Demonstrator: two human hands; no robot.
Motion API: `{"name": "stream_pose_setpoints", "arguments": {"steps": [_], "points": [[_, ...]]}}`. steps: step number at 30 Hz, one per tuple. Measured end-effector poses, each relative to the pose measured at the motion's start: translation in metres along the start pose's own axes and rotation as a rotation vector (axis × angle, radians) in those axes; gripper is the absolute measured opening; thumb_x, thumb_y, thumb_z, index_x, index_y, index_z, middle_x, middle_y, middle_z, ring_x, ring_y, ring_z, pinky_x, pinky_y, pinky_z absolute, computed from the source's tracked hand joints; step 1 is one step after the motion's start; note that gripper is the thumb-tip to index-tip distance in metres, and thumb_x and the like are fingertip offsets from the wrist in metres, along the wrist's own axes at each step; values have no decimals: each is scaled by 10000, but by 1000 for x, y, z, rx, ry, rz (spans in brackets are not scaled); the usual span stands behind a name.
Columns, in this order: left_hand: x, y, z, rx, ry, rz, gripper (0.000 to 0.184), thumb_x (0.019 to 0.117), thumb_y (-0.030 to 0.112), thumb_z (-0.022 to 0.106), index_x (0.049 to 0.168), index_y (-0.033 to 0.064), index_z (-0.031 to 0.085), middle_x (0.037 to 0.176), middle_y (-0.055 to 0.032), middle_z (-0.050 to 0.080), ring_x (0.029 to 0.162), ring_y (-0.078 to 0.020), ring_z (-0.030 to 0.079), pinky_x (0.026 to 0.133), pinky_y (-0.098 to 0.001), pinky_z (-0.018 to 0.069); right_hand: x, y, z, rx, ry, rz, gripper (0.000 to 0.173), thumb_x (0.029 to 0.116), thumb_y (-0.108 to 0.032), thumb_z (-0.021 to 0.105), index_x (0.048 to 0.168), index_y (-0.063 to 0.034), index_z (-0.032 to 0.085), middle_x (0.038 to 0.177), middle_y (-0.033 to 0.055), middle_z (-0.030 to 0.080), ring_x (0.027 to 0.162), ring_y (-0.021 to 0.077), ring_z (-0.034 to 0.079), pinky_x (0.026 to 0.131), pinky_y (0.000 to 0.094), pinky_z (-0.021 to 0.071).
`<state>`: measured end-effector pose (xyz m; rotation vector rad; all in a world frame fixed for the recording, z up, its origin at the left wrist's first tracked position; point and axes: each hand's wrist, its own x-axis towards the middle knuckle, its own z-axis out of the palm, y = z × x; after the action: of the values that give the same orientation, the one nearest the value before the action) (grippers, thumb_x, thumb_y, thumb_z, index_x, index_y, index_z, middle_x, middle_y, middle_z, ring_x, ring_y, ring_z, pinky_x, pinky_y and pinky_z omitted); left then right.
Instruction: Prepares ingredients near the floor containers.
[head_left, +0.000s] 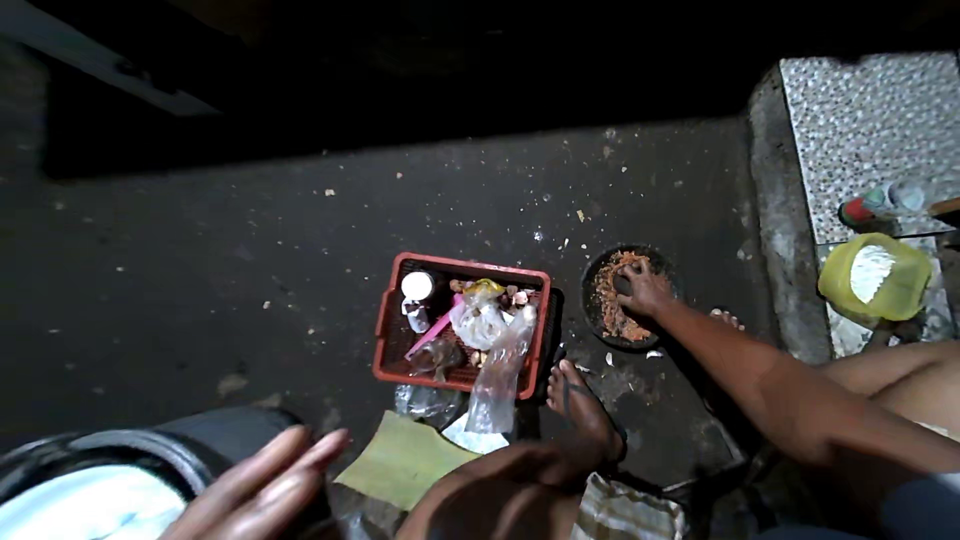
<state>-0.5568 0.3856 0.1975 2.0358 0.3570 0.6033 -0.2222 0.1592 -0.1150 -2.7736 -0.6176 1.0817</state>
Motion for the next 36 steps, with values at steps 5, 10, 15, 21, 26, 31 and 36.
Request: {"name": "stream_pose_setpoints", "arguments": {"steps": [5, 10, 15, 21, 26, 31, 36], "points": [[35, 1, 72, 24, -45, -6, 263, 1035, 221, 583, 1283, 194, 667, 1383, 56, 619, 1258, -82, 597, 1051, -285, 526, -42, 16, 44, -71, -149, -107, 671, 934, -476, 671, 1522, -214, 481, 1646, 219, 291, 1143, 439, 649, 902, 582, 563], [43, -50, 104, 211, 37, -53, 285, 990, 157, 569, 1184, -13, 691, 1187, -124, 702, 1039, -107, 693, 898, -272, 591, -17, 24, 7, 471, -9, 72, 635, 953, -398, 712, 1485, -113, 515, 1574, 254, 394, 1308, 437, 548, 1038, 580, 500], [59, -50, 87, -59, 304, -107, 266, 1021, 132, 569, 1279, 69, 583, 1199, 73, 664, 1000, -25, 666, 879, -238, 581, 27, 20, -35, 769, 68, 166, 634, 962, -373, 734, 1484, -101, 497, 1523, 269, 452, 1357, 429, 491, 1071, 610, 443], [70, -54, 87, -150, 394, -76, 258, 1011, 94, 576, 1267, 115, 593, 1195, 94, 660, 986, -57, 681, 868, -264, 598, -17, -2, 6, -31, -235, -22, 752, 906, -502, 722, 1536, -182, 465, 1665, 245, 243, 1291, 471, 562, 993, 634, 509], [62, -67, 69, -268, 604, -135, 323, 1011, 34, 540, 1330, 81, 530, 1228, 40, 644, 1010, -120, 685, 879, -314, 608, -14, 8, 9, -128, -80, -39, 658, 955, -501, 652, 1514, -196, 490, 1632, 237, 309, 1171, 449, 638, 926, 595, 550], [58, -61, 59, -641, 916, -254, 285, 1056, -6, 329, 1245, 137, 489, 1081, 11, 650, 906, -116, 675, 780, -259, 591, -14, -1, 10, 54, -82, 90, 701, 938, -518, 680, 1525, -197, 470, 1661, 239, 248, 1290, 453, 566, 996, 594, 517], [56, -60, 56, -784, 1039, -298, 289, 1065, 17, 267, 1135, 164, 506, 960, 29, 633, 807, -92, 657, 730, -239, 583, -42, 11, 38, -30, -49, -25, 703, 928, -498, 672, 1519, -170, 480, 1626, 248, 312, 1168, 441, 644, 913, 571, 568]]}}
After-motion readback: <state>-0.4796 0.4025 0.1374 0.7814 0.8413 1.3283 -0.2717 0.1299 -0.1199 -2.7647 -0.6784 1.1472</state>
